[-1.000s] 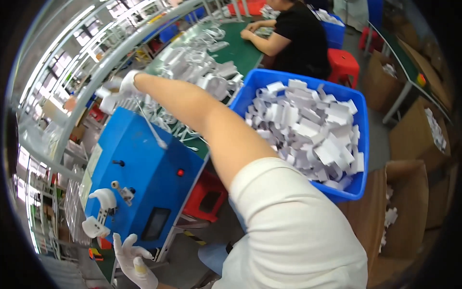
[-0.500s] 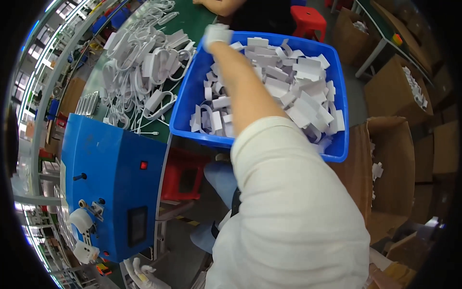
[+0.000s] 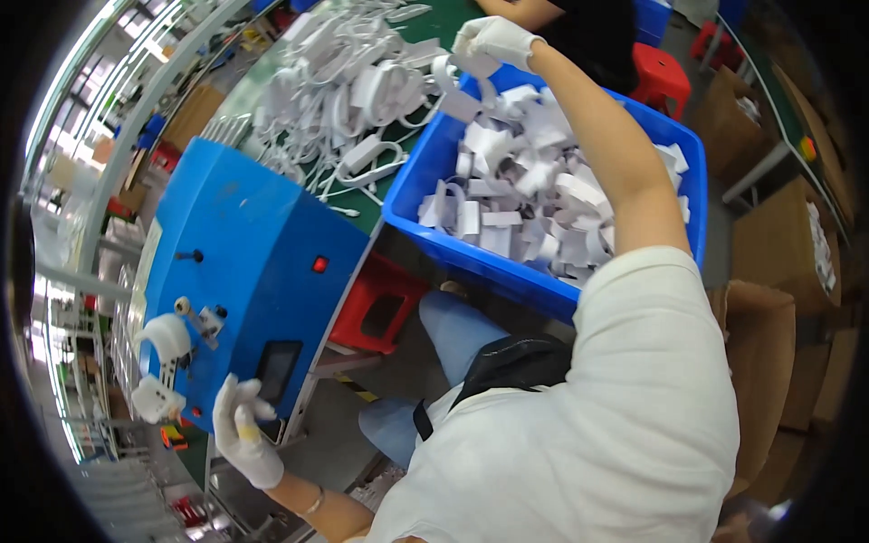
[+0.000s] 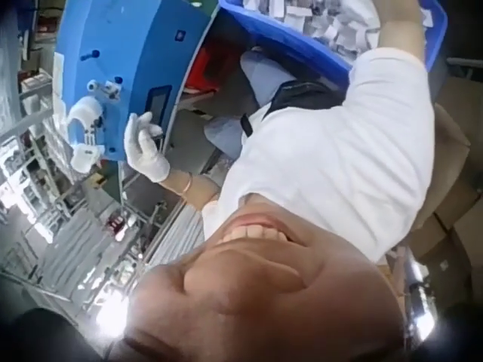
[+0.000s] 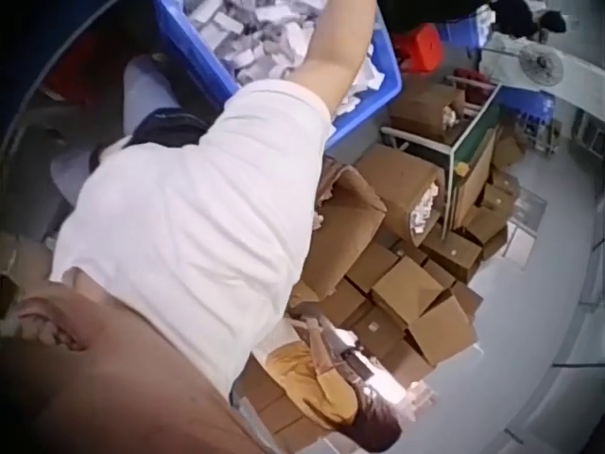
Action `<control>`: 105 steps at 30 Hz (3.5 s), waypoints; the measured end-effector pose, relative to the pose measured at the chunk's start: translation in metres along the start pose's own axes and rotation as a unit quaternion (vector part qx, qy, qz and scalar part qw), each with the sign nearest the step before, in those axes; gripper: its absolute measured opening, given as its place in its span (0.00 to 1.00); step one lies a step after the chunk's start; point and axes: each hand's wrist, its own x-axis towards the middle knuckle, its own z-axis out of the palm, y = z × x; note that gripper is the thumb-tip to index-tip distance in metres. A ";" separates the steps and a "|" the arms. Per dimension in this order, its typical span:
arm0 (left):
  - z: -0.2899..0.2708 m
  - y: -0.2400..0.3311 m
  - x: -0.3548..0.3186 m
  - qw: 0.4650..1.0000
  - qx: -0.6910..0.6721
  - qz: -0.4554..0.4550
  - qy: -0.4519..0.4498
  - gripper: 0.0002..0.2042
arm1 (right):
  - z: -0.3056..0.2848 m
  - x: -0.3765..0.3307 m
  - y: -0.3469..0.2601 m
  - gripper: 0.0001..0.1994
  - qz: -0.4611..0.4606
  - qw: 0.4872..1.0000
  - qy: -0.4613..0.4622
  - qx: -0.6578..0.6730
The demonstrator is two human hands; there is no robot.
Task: Use a benchtop machine to process electrical cable segments and organize the finished parts into bins.
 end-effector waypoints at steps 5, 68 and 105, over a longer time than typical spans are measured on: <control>0.020 0.026 0.025 0.990 -0.032 0.091 -0.103 0.16 | 0.082 -0.002 -0.111 0.08 -0.163 0.925 -0.257 0.227; -0.032 -0.041 0.036 0.876 -0.456 -0.125 0.096 0.18 | 0.362 -0.052 -0.326 0.05 -0.379 0.882 -0.279 -0.025; 0.020 -0.023 -0.037 0.984 -0.034 0.069 -0.163 0.06 | 0.324 -0.185 -0.339 0.24 -0.066 0.784 -0.573 0.229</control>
